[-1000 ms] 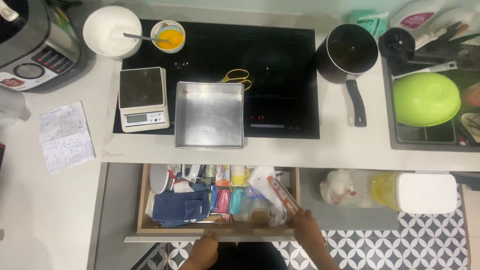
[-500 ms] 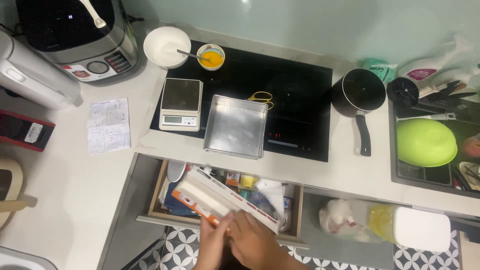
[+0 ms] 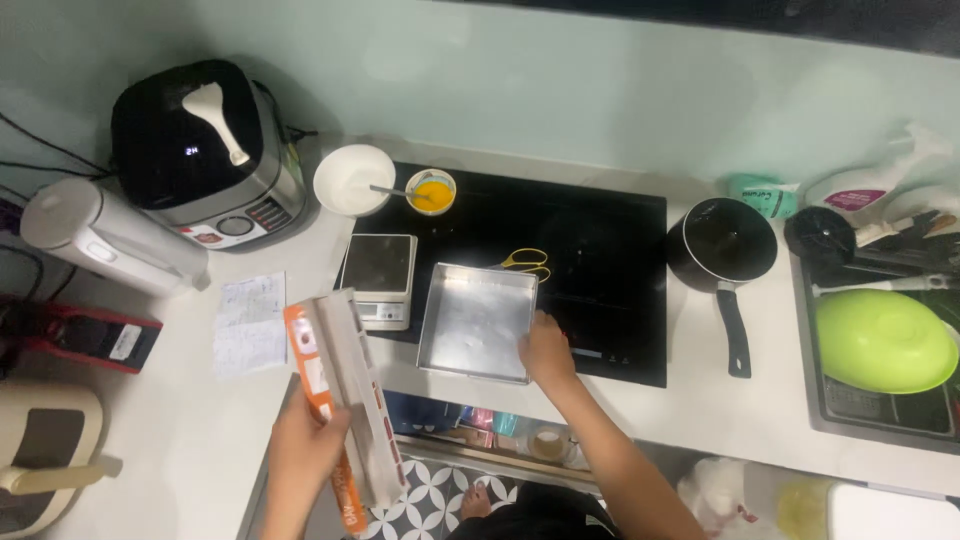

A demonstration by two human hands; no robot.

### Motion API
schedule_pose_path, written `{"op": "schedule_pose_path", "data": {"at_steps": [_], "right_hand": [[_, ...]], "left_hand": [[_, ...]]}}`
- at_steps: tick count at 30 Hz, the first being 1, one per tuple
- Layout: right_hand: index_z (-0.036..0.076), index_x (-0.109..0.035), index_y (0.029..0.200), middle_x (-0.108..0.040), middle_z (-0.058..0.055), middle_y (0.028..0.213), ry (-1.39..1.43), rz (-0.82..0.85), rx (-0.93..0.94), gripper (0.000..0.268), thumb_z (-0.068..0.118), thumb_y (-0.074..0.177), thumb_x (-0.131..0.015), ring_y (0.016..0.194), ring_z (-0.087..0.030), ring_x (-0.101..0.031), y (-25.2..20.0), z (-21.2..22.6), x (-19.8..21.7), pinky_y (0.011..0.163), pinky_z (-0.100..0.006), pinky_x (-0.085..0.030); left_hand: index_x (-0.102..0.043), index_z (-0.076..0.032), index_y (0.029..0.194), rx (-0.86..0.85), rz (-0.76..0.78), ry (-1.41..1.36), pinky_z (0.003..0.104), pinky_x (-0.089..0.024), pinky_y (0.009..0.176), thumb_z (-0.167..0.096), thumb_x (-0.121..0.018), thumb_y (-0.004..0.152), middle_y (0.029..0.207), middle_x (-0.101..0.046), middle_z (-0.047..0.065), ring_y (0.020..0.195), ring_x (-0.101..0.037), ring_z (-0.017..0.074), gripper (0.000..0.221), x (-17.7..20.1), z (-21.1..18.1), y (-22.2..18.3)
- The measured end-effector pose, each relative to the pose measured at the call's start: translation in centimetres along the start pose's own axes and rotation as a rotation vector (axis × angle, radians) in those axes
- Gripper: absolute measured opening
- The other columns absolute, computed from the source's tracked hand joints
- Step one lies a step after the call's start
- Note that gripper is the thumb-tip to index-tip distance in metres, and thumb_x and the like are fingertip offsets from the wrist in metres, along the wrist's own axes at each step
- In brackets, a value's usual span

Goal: Lining a square metal baking tin with parchment paper using scissors to trim the paper.

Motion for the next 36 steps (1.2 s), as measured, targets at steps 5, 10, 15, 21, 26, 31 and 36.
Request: {"op": "schedule_pose_path", "data": {"at_steps": [5, 10, 15, 21, 26, 31, 36], "right_hand": [[0.0, -0.061, 0.112, -0.065, -0.027, 0.113, 0.067, -0.028, -0.037, 0.026, 0.009, 0.088, -0.058, 0.097, -0.048, -0.066, -4.2, -6.4, 6.5, 0.086, -0.053, -0.055], [0.001, -0.061, 0.122, -0.068, -0.024, 0.109, -0.039, -0.041, -0.148, 0.035, 0.015, 0.09, -0.059, 0.093, -0.043, -0.069, -10.3, -16.8, 12.3, 0.084, -0.049, -0.056], [-0.002, -0.062, 0.123, -0.069, -0.026, 0.113, -0.038, -0.204, -0.178, 0.041, 0.012, 0.085, -0.064, 0.096, -0.045, -0.068, -14.7, -22.9, 14.7, 0.083, -0.049, -0.055], [0.002, -0.062, 0.127, -0.071, -0.02, 0.112, 0.117, -0.095, -0.465, 0.042, 0.013, 0.087, -0.064, 0.081, -0.034, -0.075, -15.5, -21.0, 14.6, 0.076, -0.043, -0.059], [0.001, -0.062, 0.124, -0.071, -0.02, 0.109, 0.228, -0.169, -0.395, 0.039, 0.01, 0.086, -0.064, 0.08, -0.033, -0.075, -13.1, -17.1, 12.1, 0.073, -0.042, -0.06], [0.001, -0.063, 0.12, -0.07, -0.021, 0.109, 0.271, -0.195, -0.271, 0.035, 0.008, 0.086, -0.063, 0.084, -0.036, -0.073, -9.3, -12.2, 9.9, 0.074, -0.044, -0.058], [0.001, -0.061, 0.119, -0.068, -0.022, 0.107, 0.22, -0.115, -0.182, 0.032, 0.007, 0.088, -0.063, 0.096, -0.04, -0.066, -6.6, -9.0, 7.8, 0.082, -0.047, -0.053]], "left_hand": [[-0.063, -0.006, 0.12, -0.355, 0.064, 0.376, 0.051, -0.056, 0.077, -0.014, -0.069, 0.079, 0.089, -0.075, 0.023, 0.086, -0.072, 0.0411, 0.043, -4.9, -12.8, 3.3], [-0.068, -0.006, 0.109, -0.544, 0.277, 0.596, 0.052, -0.056, 0.081, -0.017, -0.068, 0.082, 0.092, -0.073, 0.024, 0.089, -0.07, 0.0436, 0.029, -19.2, -15.4, 8.4], [-0.071, -0.01, 0.093, -0.94, 0.47, 0.816, 0.051, -0.057, 0.076, -0.007, -0.066, 0.078, 0.088, -0.073, 0.017, 0.088, -0.072, 0.0378, 0.017, -33.7, -13.3, 10.4], [-0.072, -0.01, 0.088, -1.073, 0.523, 0.879, 0.049, -0.057, 0.075, -0.011, -0.071, 0.077, 0.089, -0.074, 0.017, 0.087, -0.072, 0.0359, 0.011, -39.6, -17.1, 11.7], [-0.072, -0.011, 0.093, -1.118, 0.542, 0.931, 0.048, -0.058, 0.075, -0.009, -0.069, 0.083, 0.093, -0.074, 0.015, 0.089, -0.073, 0.0344, 0.011, -44.6, -18.9, 15.0], [-0.071, -0.009, 0.103, -1.205, 0.558, 0.975, 0.047, -0.06, 0.078, -0.005, -0.069, 0.084, 0.105, -0.073, 0.013, 0.097, -0.073, 0.0333, 0.02, -46.6, -22.1, 15.2], [-0.062, -0.008, 0.123, -0.987, 0.729, 0.907, 0.049, -0.053, 0.088, -0.022, -0.09, 0.063, 0.117, -0.066, 0.016, 0.109, -0.064, 0.0361, 0.067, -40.4, -26.5, 14.8]]}}
Point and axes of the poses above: each hand's wrist, its own y-axis towards the middle knuckle, its own x-axis out of the back of the hand, z = x × y, the point moved 10 cm from there along y, towards the middle knuckle
